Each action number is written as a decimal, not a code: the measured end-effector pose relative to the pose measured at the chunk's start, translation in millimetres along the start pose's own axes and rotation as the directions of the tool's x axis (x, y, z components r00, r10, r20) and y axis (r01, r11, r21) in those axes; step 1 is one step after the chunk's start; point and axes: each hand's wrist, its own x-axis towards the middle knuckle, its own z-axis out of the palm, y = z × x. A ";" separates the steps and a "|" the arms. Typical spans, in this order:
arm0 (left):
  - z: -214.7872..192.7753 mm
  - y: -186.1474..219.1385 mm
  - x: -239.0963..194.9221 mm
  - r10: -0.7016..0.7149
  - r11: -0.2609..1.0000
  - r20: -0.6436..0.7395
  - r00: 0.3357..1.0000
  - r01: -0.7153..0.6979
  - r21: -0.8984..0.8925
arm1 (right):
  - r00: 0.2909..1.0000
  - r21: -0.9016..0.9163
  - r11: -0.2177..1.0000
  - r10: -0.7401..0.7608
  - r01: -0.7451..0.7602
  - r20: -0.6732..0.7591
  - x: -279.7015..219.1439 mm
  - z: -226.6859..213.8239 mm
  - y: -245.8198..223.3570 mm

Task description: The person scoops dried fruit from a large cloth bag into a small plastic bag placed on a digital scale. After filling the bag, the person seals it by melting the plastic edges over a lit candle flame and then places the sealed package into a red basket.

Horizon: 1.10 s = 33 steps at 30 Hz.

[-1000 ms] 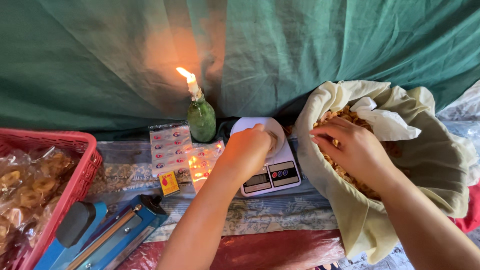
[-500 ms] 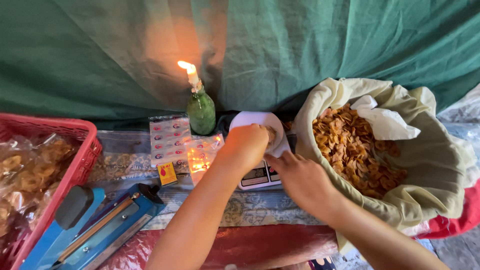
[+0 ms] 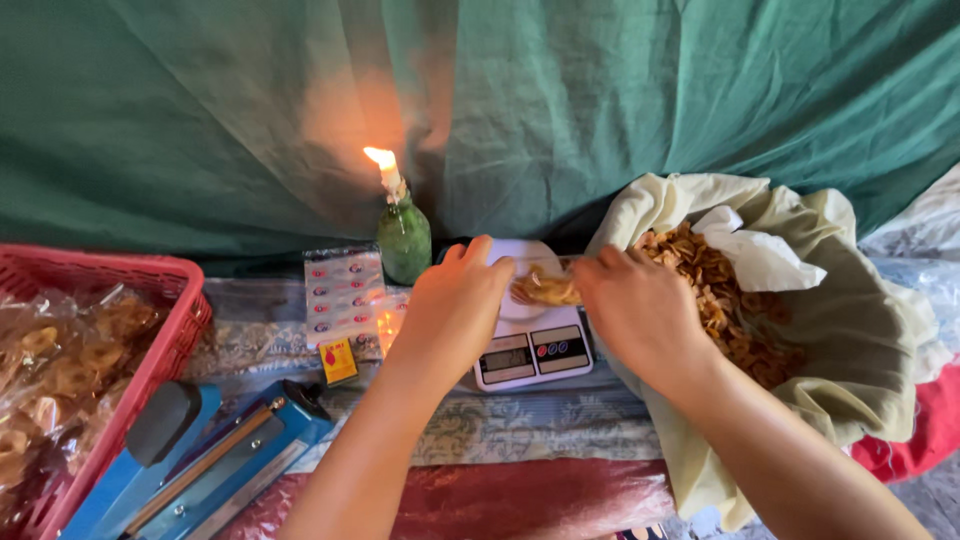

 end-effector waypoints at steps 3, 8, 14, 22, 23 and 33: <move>-21.5 8.7 0.8 -0.008 1.000 0.071 0.997 0.007 0.011 | 0.990 0.142 0.990 -0.046 0.027 0.137 2.9 -15.2 -7.3; -21.1 7.5 -0.1 -0.019 1.000 0.061 0.998 0.018 0.011 | 0.981 0.170 0.985 -0.061 0.029 0.183 15.1 -13.3 -6.6; -15.3 -2.0 -9.4 0.005 0.996 0.103 0.995 -0.015 0.090 | 0.974 0.148 0.979 -0.165 0.143 0.152 24.6 2.5 -4.0; -20.0 -10.5 -20.4 0.066 0.988 0.166 0.984 -0.041 -0.152 | 0.941 0.328 0.918 -0.290 0.221 0.177 28.3 1.9 3.0; -22.5 -15.2 -16.8 0.042 0.974 0.192 0.980 0.003 -0.226 | 0.936 0.447 0.877 -0.289 0.174 0.202 36.0 0.0 9.4; -57.1 -9.8 13.5 -0.131 0.971 0.150 0.980 0.158 -0.182 | 0.928 0.876 0.441 -0.371 0.193 -0.017 59.5 -18.8 31.4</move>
